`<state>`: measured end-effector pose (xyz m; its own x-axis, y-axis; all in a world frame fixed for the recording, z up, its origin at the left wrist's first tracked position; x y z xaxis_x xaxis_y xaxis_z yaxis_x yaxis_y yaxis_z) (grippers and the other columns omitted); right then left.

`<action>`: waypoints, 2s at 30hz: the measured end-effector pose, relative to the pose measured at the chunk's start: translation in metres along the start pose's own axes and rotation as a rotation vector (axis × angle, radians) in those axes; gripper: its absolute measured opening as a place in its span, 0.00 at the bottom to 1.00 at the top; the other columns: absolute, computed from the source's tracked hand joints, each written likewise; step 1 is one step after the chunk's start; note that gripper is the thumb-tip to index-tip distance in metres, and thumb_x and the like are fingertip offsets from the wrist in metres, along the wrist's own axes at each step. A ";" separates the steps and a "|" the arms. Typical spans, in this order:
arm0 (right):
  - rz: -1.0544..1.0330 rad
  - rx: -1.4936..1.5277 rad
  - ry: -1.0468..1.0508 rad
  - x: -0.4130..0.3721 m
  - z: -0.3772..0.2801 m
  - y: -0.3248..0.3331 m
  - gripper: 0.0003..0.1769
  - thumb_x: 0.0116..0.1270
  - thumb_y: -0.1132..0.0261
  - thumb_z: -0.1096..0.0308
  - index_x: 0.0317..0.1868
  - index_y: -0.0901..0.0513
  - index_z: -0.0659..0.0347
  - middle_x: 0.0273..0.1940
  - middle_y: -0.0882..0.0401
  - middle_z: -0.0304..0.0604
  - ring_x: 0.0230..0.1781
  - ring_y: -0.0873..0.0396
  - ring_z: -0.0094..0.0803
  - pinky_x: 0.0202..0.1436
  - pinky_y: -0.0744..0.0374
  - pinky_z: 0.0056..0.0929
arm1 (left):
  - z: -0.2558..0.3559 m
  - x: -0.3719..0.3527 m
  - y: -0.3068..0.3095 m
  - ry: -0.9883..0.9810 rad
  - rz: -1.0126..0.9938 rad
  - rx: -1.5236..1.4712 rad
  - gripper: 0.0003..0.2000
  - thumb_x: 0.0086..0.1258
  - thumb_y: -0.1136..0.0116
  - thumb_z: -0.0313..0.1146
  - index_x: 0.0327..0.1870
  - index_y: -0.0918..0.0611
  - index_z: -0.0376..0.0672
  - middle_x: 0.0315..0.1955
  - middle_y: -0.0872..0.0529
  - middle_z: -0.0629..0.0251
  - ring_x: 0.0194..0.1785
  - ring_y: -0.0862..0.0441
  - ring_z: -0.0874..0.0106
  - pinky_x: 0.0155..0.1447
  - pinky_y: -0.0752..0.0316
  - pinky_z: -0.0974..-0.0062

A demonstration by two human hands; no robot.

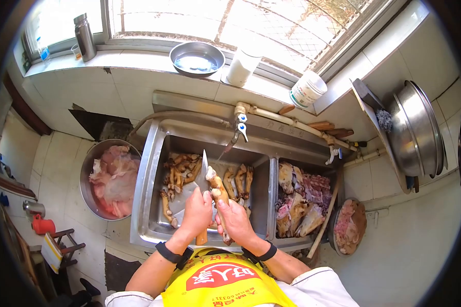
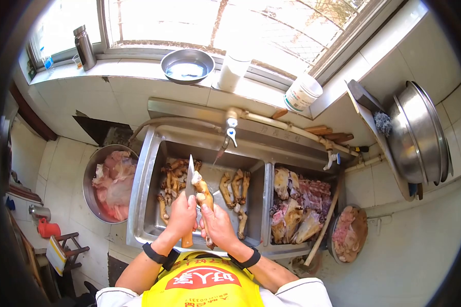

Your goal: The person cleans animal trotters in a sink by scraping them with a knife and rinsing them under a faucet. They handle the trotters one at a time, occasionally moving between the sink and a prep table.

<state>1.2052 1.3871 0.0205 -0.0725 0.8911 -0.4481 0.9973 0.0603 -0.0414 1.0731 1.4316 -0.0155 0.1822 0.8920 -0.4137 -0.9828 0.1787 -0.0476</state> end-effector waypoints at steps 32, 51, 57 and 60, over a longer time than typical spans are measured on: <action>-0.195 0.519 -0.263 -0.008 0.005 0.026 0.21 0.87 0.48 0.52 0.53 0.23 0.64 0.28 0.25 0.34 0.18 0.29 0.20 0.20 0.27 0.19 | 0.002 -0.026 0.017 -0.687 0.139 0.727 0.07 0.77 0.40 0.31 0.40 0.25 0.41 0.30 0.16 0.49 0.30 0.17 0.44 0.32 0.24 0.50; -0.228 -0.078 -0.108 -0.015 -0.008 0.041 0.20 0.87 0.48 0.49 0.45 0.27 0.58 0.28 0.25 0.32 0.17 0.27 0.16 0.23 0.27 0.18 | -0.014 -0.014 0.017 -0.538 -0.089 0.609 0.09 0.79 0.43 0.34 0.40 0.24 0.38 0.27 0.16 0.42 0.33 0.18 0.38 0.34 0.25 0.48; -0.299 -0.078 -0.121 -0.006 -0.014 0.051 0.21 0.86 0.48 0.49 0.47 0.25 0.59 0.28 0.25 0.32 0.17 0.27 0.16 0.22 0.28 0.17 | -0.029 -0.008 0.024 -0.093 -0.349 0.093 0.16 0.85 0.48 0.43 0.37 0.24 0.39 0.21 0.19 0.65 0.18 0.23 0.70 0.24 0.32 0.70; -0.330 -0.009 -0.134 0.000 -0.020 0.055 0.21 0.86 0.46 0.47 0.49 0.25 0.60 0.29 0.25 0.31 0.18 0.28 0.15 0.22 0.28 0.16 | -0.020 -0.004 0.021 -0.024 -0.415 -0.132 0.17 0.86 0.49 0.45 0.36 0.24 0.42 0.20 0.24 0.75 0.19 0.29 0.83 0.23 0.36 0.78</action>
<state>1.2607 1.3990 0.0358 -0.3912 0.7559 -0.5249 0.9198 0.3398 -0.1962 1.0508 1.4232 -0.0331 0.5615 0.7656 -0.3139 -0.8216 0.4708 -0.3215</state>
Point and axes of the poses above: each hand's wrist, its own x-axis towards the middle knuckle, its own y-axis out of the back of the hand, z = x × y, the point moved 2 cm from there along x, towards the middle knuckle
